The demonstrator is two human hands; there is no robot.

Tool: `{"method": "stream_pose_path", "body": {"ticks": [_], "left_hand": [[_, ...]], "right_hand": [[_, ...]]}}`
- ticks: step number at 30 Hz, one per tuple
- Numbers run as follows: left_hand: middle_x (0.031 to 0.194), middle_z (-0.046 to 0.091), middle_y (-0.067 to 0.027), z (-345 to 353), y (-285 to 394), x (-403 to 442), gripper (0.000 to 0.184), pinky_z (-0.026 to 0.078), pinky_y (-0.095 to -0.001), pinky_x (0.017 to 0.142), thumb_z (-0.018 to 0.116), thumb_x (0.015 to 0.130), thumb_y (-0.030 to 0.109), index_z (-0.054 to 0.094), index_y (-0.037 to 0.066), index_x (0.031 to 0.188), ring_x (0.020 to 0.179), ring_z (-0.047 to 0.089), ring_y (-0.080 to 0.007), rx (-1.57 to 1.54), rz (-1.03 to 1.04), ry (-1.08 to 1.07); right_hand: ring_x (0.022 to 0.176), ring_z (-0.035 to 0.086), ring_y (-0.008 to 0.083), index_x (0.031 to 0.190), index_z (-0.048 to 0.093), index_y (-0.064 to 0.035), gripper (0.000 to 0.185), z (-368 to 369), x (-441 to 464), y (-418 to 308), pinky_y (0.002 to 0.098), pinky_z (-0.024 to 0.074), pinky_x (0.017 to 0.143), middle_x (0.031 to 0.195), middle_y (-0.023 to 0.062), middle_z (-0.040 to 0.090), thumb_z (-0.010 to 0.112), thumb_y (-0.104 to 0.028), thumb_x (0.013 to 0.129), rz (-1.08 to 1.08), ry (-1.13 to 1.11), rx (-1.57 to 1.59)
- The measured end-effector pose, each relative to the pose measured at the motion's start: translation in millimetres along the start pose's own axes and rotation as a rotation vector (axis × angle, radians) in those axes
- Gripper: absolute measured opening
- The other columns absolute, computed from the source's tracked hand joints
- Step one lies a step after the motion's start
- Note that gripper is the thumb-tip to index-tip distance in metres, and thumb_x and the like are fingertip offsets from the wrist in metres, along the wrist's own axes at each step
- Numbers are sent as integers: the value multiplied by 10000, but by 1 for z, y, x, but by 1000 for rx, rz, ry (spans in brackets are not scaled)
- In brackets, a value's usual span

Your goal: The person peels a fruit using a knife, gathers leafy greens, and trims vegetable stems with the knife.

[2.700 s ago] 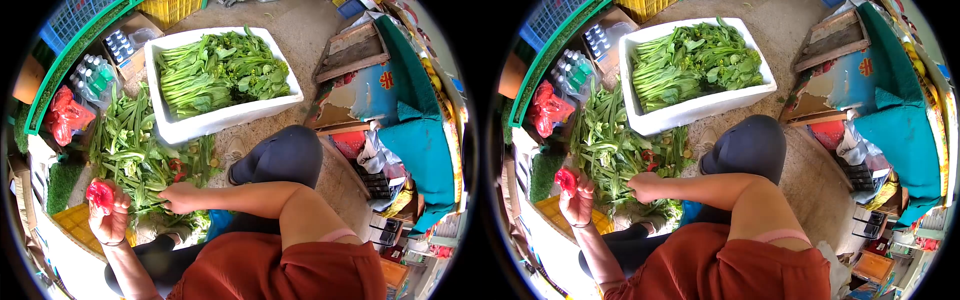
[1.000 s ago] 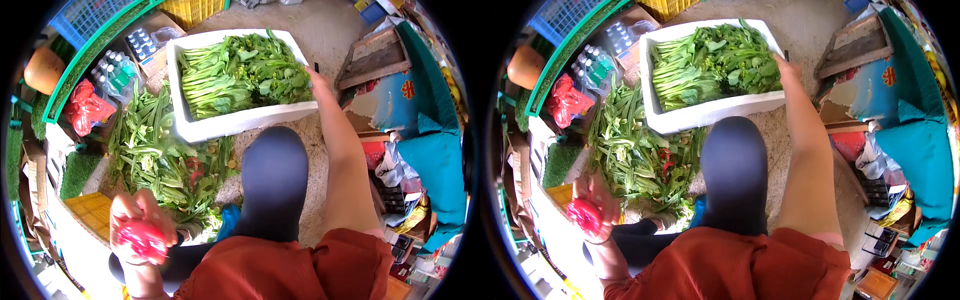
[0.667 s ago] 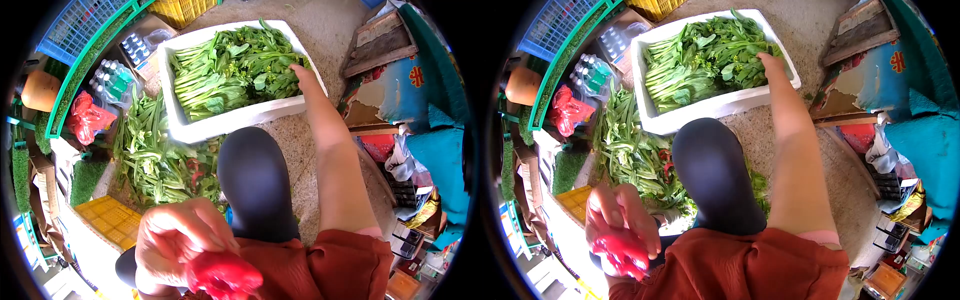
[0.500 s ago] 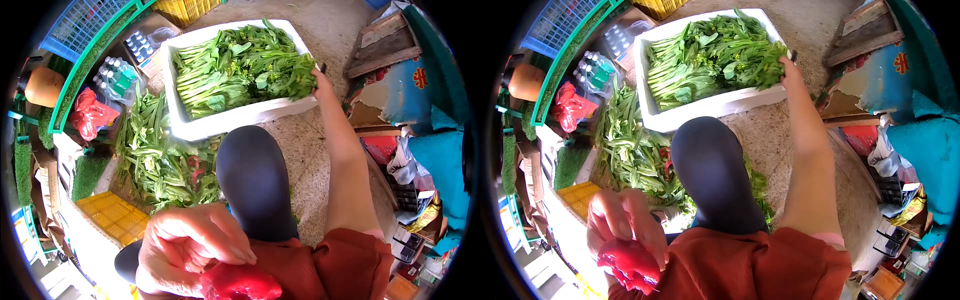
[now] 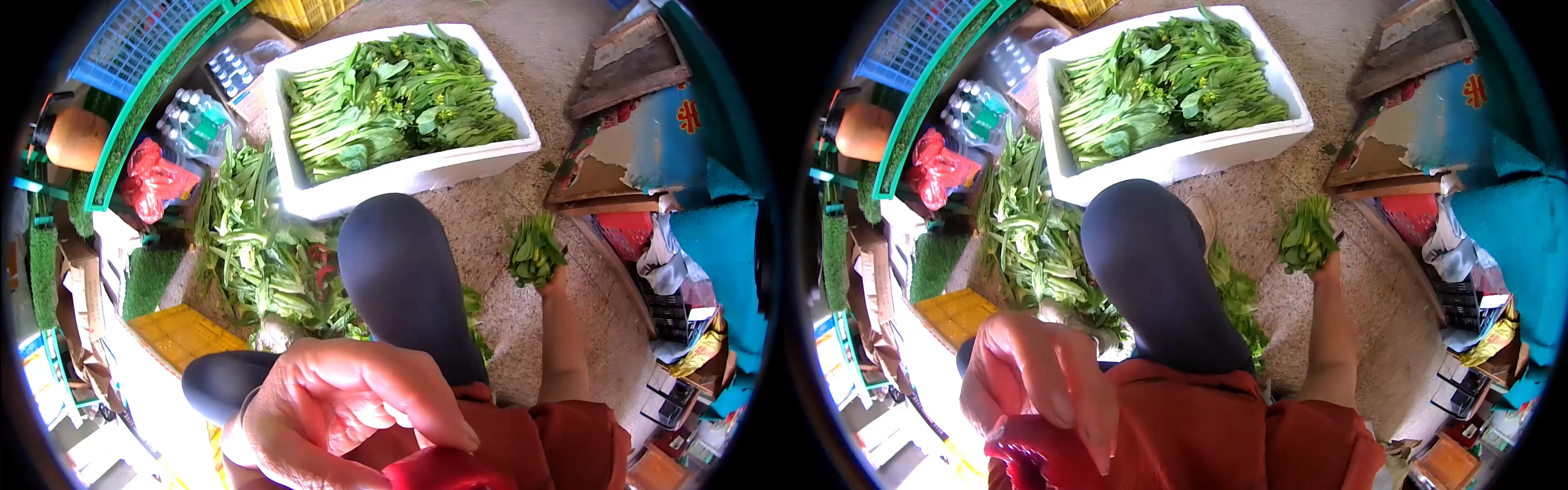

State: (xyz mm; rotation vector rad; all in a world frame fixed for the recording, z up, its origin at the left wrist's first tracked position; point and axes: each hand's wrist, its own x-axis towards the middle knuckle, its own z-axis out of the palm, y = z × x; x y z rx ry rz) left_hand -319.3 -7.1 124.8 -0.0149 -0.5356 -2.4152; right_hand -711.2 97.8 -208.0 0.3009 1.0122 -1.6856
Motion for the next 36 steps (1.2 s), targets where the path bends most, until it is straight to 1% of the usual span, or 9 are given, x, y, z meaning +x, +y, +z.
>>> {"method": "stream_pose_path", "body": {"ticks": [4,9,16,19,24,27,29,32,36], "left_hand": [[919,548,-305,-8,5,-6,344,523,-448,683,668,715,77,559,-158,940,808,603,-415,52,-78,-57],[952,546,-311,-11,8,-5,335,499,-439,719,657,699,25,564,-169,955,846,593,-409,-21,-148,-222],[923,597,-221,-3,7,-15,261,503,-330,716,666,713,-18,608,-102,953,845,606,-291,143,-58,-255],[936,606,-218,-1,7,-14,263,499,-318,738,664,709,-44,607,-102,959,853,608,-274,71,-2,-316],[973,606,-225,-5,7,-14,327,494,-330,762,669,711,-40,579,-113,1017,860,604,-318,61,-118,-316],[1015,544,-302,-12,16,-24,330,468,-428,826,661,698,8,566,-149,972,961,567,-387,147,-137,-59],[1085,569,-213,-13,23,-41,355,352,-369,972,643,701,-28,569,-74,1045,1054,533,-268,403,-96,290],[1149,535,-151,-30,22,-64,493,230,-496,1014,738,617,156,572,60,1071,1147,449,-325,2427,-265,699],[1312,372,-166,-77,25,-136,550,29,-586,1031,708,666,220,505,49,1147,1326,164,-364,2464,-694,1249]], "right_hand": [[675,462,162,1014,529,-50,285,-51,-8,40,361,439,570,884,65,512,556,-289,861,-87,861,-204],[542,290,132,910,527,-14,303,-60,1,60,356,339,468,726,75,429,661,-255,783,48,1212,-614],[646,526,282,1015,546,51,408,-40,20,69,391,436,569,861,154,568,658,-225,735,-53,1113,-954],[721,568,328,955,565,65,378,-45,44,58,414,439,649,822,201,590,631,-215,710,-544,844,-1438],[723,569,193,1011,599,-8,268,127,69,28,306,444,684,812,118,618,583,-130,774,-983,249,-1314],[804,614,286,1014,605,-11,338,201,106,23,340,458,740,870,172,638,610,-196,731,-1046,108,-1340],[861,605,338,1007,607,1,390,253,107,26,353,457,754,900,204,631,620,-228,691,-971,120,-1434],[751,630,256,918,629,24,349,284,142,26,331,479,661,804,169,641,630,-217,666,-793,354,-1698],[698,638,259,842,630,38,263,278,206,29,362,485,578,812,178,640,584,-164,680,-400,370,-1697]]}}
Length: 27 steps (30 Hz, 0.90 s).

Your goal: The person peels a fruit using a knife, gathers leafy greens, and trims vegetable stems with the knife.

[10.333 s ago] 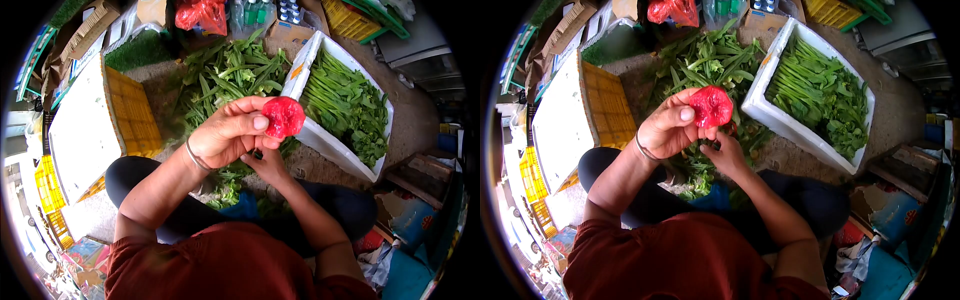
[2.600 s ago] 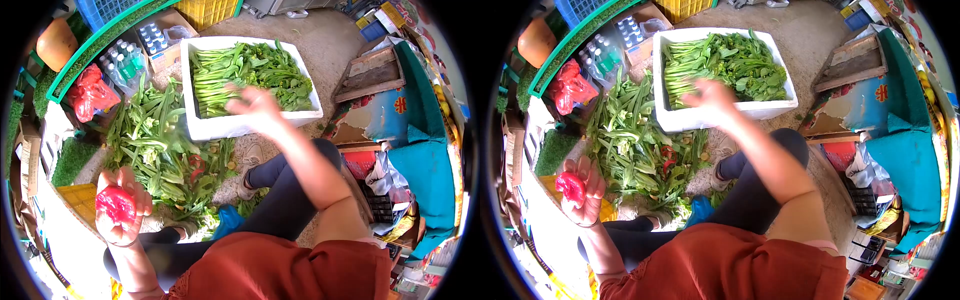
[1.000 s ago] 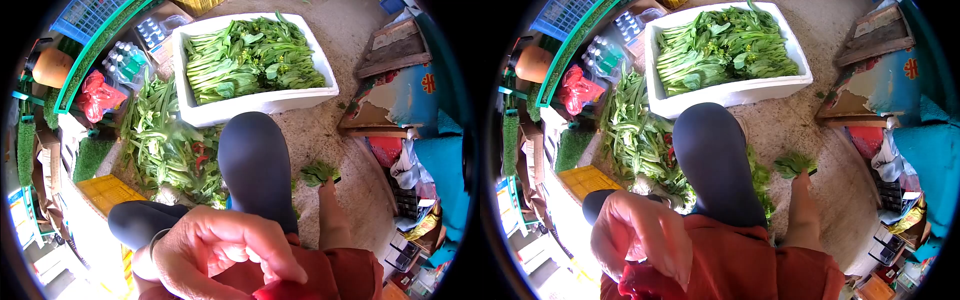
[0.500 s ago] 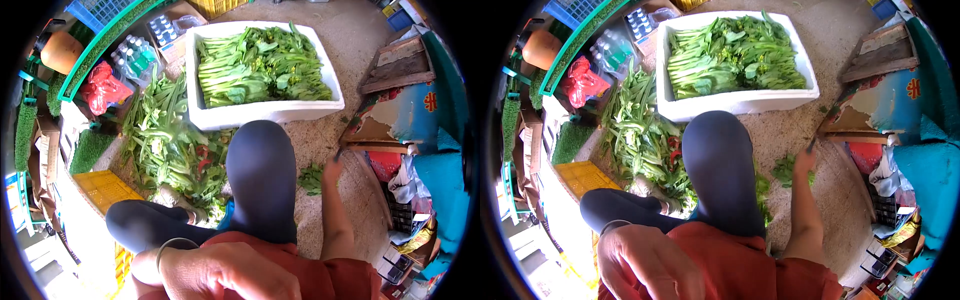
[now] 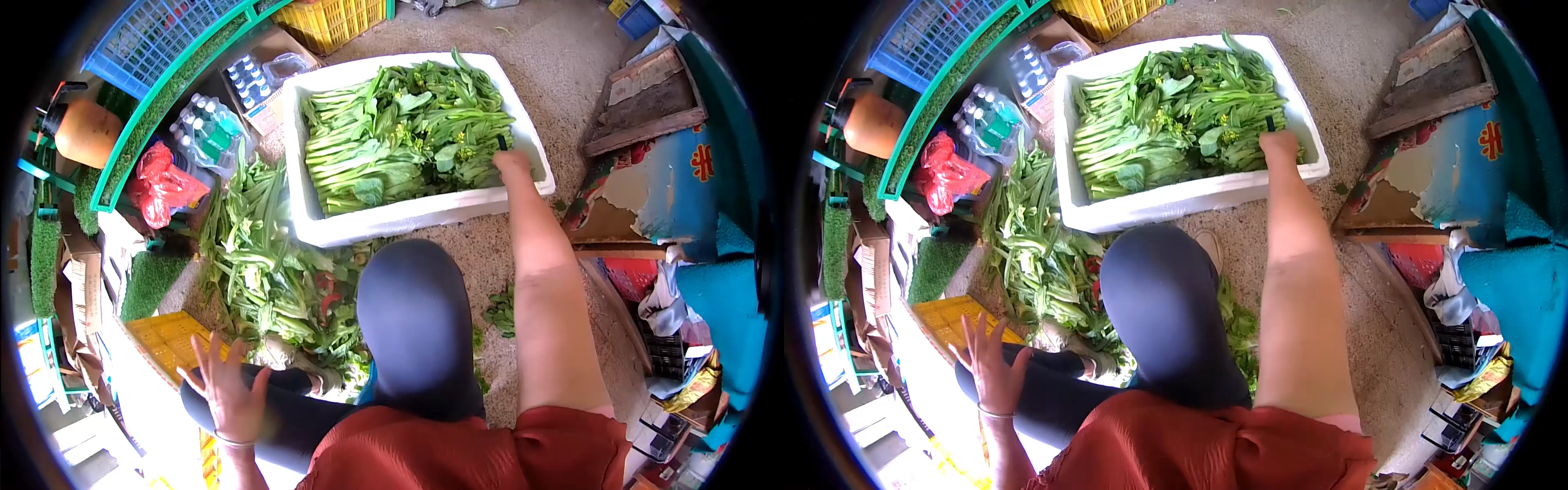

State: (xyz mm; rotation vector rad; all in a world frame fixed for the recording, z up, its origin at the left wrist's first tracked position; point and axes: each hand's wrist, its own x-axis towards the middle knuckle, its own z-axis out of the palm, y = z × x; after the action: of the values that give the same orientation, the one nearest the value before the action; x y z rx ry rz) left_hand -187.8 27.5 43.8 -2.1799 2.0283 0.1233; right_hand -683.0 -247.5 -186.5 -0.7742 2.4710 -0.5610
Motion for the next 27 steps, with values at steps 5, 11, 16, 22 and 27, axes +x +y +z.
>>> {"method": "stream_pose_path", "body": {"ticks": [5,11,16,22,27], "left_hand": [[1312,385,-146,23,-47,-5,470,45,-557,1042,685,691,220,540,65,1110,1323,184,-355,16,-40,134],[1313,411,-104,29,-21,18,488,74,-534,1056,717,656,170,554,110,1112,1317,232,-303,-49,-9,70],[1308,421,-106,34,-2,30,509,64,-531,1059,729,633,180,559,121,1109,1305,261,-305,-160,111,-6],[1289,445,-108,38,-2,24,512,68,-533,1057,736,631,174,559,117,1107,1299,272,-315,-190,140,-37],[1264,466,-110,51,-1,27,502,65,-559,1042,730,643,205,559,119,1106,1285,295,-316,-234,160,-81]], "right_hand": [[842,607,256,1178,415,83,576,14,6,-8,375,494,656,1024,201,577,592,-181,697,359,12,274],[1120,489,314,1334,65,95,903,16,9,5,319,401,915,1223,276,452,631,-172,683,121,76,234],[1124,486,324,1387,44,-18,1009,-31,-35,-18,301,369,962,1261,252,434,686,-184,627,114,115,215],[1163,428,335,1414,13,-120,978,-107,-59,-4,401,458,867,1391,233,230,677,-112,697,-64,6,796],[1106,461,277,1405,105,-77,865,-143,-121,97,359,413,898,1315,179,359,627,-67,715,-246,147,813]]}}
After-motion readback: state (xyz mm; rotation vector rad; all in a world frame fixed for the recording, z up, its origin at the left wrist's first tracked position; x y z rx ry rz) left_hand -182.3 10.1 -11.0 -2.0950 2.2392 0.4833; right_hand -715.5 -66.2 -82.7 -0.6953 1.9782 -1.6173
